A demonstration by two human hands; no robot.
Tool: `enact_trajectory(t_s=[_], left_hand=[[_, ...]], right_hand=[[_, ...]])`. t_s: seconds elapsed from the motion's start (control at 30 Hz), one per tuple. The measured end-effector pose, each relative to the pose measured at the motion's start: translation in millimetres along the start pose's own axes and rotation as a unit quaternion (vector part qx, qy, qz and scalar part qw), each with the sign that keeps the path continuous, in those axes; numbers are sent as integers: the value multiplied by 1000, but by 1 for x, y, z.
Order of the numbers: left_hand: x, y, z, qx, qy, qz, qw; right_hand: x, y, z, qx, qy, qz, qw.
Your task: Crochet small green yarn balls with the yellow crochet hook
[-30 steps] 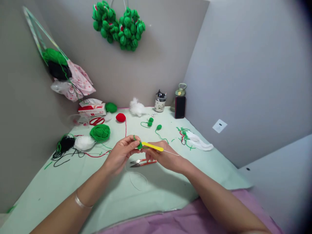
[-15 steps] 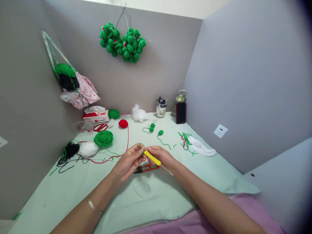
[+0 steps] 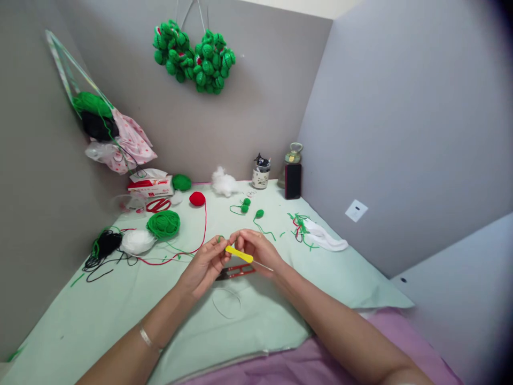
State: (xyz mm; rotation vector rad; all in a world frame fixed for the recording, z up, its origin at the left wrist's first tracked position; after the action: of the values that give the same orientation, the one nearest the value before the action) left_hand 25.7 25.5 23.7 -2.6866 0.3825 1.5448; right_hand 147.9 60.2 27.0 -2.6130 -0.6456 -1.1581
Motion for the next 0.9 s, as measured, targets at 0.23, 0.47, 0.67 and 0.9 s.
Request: enact_trajectory(t_s=[0.23, 0.47, 0.67, 0.9], left_hand=[[3, -4, 8, -22, -31, -6, 999], [4, -5, 14, -13, -100, 6, 995], [7, -7, 12, 1, -179, 21, 984], [21, -13, 15, -6, -286, 29, 958]], right_hand=[[-22, -9, 6, 1, -67, -53, 996], [-28, -11, 2, 18, -52, -72, 996], [-28, -9, 2, 21, 14, -96, 995], [-38, -8, 12, 5, 123, -116, 986]])
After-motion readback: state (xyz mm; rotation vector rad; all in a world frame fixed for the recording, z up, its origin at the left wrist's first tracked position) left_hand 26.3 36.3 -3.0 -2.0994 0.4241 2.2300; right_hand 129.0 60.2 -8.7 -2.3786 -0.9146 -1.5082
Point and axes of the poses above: each hand's wrist, its own y-axis away from the middle knuckle, its own z-axis out of the back of the hand, x = y × z, the point moved 6 cm from there along -y, towards the middle knuckle, and after that the axes turned 10 degrees about -y, right-handed, at the moved point
